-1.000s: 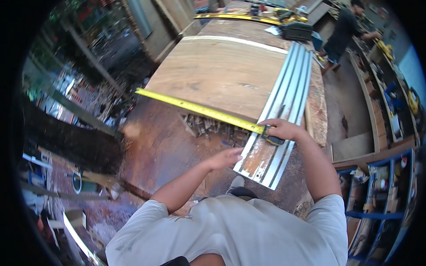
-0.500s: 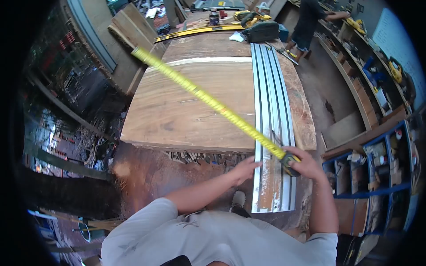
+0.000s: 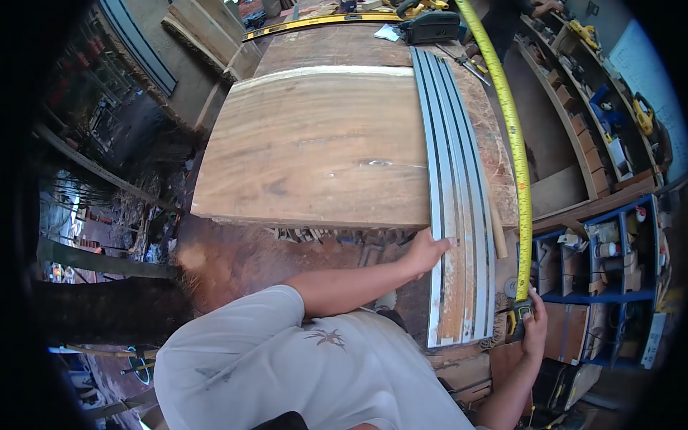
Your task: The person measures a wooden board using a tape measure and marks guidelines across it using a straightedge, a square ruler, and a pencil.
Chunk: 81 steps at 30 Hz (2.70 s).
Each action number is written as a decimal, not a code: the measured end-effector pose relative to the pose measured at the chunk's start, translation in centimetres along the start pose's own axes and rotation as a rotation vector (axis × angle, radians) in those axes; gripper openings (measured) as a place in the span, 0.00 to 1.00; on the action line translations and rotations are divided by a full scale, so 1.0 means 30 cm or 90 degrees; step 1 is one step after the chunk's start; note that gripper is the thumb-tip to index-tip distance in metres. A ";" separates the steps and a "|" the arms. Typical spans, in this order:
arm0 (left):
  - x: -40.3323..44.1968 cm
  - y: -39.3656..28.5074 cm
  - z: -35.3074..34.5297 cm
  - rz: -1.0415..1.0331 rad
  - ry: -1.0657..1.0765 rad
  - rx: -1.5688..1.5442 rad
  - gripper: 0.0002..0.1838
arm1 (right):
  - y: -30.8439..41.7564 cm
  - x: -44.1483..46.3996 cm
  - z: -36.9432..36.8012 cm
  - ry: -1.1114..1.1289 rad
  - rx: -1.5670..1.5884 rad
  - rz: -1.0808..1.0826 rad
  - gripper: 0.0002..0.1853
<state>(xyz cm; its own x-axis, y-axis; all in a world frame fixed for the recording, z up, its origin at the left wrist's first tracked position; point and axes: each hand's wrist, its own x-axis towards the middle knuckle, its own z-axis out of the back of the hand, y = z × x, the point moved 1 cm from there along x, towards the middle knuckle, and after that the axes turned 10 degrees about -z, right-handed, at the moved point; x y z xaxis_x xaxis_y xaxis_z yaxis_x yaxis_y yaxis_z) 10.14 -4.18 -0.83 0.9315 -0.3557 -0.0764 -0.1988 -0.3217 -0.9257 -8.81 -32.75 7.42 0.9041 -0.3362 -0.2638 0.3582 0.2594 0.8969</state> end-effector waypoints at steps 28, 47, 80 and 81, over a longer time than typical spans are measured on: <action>0.976 0.118 -0.094 -0.089 -0.297 -0.152 0.24 | -0.178 0.111 0.342 0.100 0.202 -0.046 0.42; 0.125 -0.037 0.170 -0.041 -0.128 0.185 0.16 | -0.208 0.206 0.156 0.305 0.028 -0.112 0.28; -0.689 -0.383 1.833 -0.289 -0.802 0.693 0.14 | 0.482 0.665 -0.768 0.683 -0.488 0.035 0.29; -0.698 -0.361 1.857 -0.283 -0.809 0.621 0.14 | 0.484 0.676 -0.760 0.686 -0.495 0.047 0.29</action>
<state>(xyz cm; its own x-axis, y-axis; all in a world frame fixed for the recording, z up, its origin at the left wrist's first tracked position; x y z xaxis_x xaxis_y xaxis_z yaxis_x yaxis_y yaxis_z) 9.76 55.63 -9.85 0.5941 0.6602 0.4594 -0.0705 0.6117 -0.7879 20.04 -15.17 6.99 0.5292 0.4877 -0.6943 0.0141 0.8131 0.5819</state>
